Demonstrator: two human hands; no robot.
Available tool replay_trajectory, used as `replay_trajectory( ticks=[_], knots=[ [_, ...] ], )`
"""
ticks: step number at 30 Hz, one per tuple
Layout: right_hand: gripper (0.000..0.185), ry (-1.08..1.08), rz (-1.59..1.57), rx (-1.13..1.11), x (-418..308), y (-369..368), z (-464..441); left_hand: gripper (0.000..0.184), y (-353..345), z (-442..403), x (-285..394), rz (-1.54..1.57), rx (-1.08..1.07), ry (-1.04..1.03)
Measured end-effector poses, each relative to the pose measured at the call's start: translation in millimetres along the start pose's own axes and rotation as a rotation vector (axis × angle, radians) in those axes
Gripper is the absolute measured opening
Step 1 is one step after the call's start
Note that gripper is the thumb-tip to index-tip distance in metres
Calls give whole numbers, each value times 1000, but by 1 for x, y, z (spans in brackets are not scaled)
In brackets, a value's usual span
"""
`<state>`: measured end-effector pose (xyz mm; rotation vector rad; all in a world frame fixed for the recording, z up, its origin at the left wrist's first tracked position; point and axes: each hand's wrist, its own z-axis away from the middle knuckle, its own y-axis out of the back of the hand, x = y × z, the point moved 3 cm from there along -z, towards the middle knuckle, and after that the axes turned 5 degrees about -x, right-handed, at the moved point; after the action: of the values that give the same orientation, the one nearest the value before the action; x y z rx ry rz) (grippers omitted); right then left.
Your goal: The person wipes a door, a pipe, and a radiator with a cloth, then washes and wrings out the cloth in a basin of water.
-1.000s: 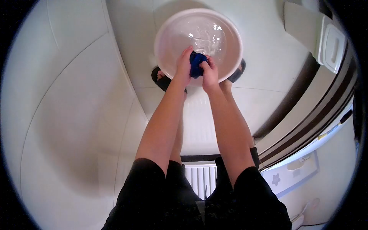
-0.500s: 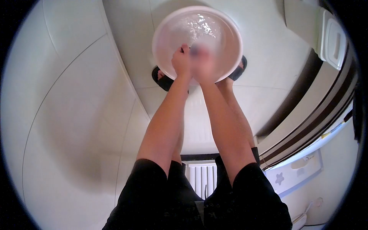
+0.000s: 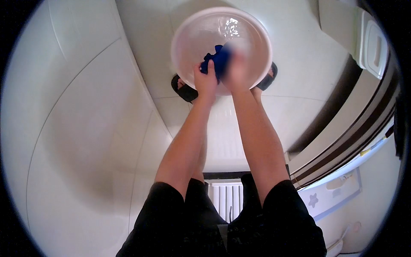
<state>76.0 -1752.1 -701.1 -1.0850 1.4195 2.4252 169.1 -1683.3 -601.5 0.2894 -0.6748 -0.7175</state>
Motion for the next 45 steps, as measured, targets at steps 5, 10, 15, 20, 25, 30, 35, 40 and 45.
replay_trajectory(
  ticks=[5,10,15,20,25,30,35,40,45],
  knots=[
    [34,-153,-642,-390,-24,34,-25,36,16,57,52,-246,-325,-264],
    [25,161,-342,-185,-31,40,-12,37,-7,53,60,-553,110,-693],
    [36,-482,-1219,-274,-65,33,0,32,-26,-11,21,-207,-52,-370],
    [37,-761,-954,-427,-75,29,-3,49,-13,-35,26,-298,-49,-220],
    [44,-653,-770,-294,-64,17,7,53,-9,-57,-5,-178,-94,-141],
    [48,-533,-235,-219,-80,56,-15,46,-3,-82,-19,-181,-1,-119],
    [46,-211,-39,-119,-37,56,-37,35,15,-86,9,-296,-144,-197],
    [62,25,414,-253,-36,48,-40,29,1,-95,0,-359,-194,-348],
    [59,172,742,-484,-32,18,-40,28,-10,-86,-9,-368,-161,-362]
  ],
)
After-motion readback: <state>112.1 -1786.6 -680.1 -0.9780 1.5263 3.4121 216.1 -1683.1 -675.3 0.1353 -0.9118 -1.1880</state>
